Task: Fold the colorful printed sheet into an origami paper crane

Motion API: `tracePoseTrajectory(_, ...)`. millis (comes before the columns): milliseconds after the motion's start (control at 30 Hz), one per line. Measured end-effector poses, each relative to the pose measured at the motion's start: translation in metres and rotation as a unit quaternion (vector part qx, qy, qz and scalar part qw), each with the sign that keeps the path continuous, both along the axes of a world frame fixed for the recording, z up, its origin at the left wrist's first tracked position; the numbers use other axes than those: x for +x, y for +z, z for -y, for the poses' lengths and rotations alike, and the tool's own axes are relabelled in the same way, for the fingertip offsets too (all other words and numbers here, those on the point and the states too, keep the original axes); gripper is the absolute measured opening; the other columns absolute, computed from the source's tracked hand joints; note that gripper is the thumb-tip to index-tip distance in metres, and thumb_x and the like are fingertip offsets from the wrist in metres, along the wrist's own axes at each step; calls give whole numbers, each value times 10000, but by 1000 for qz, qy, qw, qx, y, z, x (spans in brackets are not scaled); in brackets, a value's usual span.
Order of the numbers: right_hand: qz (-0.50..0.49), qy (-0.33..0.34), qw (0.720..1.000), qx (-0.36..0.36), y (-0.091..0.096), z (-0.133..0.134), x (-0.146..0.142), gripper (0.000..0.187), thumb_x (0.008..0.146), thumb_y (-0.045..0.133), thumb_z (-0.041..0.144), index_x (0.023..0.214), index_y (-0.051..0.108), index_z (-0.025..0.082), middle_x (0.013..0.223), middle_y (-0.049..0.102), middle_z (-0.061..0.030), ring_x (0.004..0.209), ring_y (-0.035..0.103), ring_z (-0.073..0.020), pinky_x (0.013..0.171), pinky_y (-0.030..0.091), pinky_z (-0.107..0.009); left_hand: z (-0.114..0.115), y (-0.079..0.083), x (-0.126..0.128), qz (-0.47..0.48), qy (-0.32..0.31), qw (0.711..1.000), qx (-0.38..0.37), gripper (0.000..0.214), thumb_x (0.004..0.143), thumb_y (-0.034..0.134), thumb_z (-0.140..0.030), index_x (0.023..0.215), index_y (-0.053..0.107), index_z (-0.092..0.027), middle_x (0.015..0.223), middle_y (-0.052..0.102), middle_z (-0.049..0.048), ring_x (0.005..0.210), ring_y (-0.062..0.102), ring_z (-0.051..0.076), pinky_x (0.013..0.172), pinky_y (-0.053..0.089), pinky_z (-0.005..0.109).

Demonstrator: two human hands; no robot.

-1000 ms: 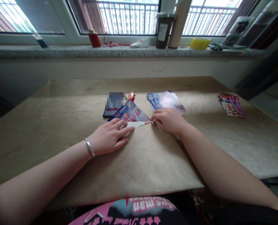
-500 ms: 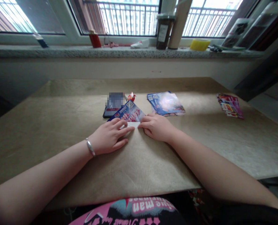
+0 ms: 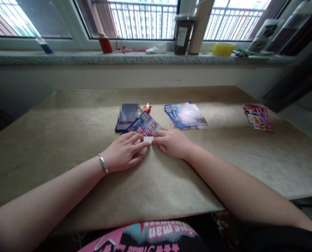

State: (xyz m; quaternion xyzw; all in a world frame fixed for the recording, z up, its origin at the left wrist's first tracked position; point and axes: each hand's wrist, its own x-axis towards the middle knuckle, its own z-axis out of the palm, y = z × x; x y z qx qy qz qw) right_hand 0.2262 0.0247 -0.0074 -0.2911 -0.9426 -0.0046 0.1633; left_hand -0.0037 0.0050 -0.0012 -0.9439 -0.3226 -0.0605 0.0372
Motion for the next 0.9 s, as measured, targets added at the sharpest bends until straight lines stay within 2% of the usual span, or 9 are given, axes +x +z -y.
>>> tracePoseTrajectory(267, 4, -2, 1000, -2, -1, -1, 1, 279, 792, 480, 124, 953, 687, 219, 949, 663, -55, 892, 564, -173, 766, 440, -295, 0, 2, 2, 2, 11, 1000, 1, 401, 868, 448, -428, 1229, 502, -262, 1165, 514, 80, 1063, 452, 249, 915, 378, 414)
tracePoseTrajectory(633, 10, -2, 1000, -6, 1, 0, 3, 295, 806, 462, 128, 968, 688, 225, 972, 662, -51, 890, 575, -171, 771, 446, -303, -7, 4, -7, 17, -40, 999, -16, 307, 861, 471, -355, 1118, 565, -214, 1096, 548, 88, 1013, 489, 228, 887, 426, 382)
tracePoseTrajectory(900, 19, -4, 1000, -9, 0, 0, 4, 299, 810, 465, 136, 989, 686, 228, 993, 660, -47, 908, 564, -178, 776, 444, -308, -10, 12, -12, 2, -61, 998, -23, 269, 850, 444, -230, 1069, 599, -212, 1052, 576, 68, 964, 508, 204, 894, 426, 369)
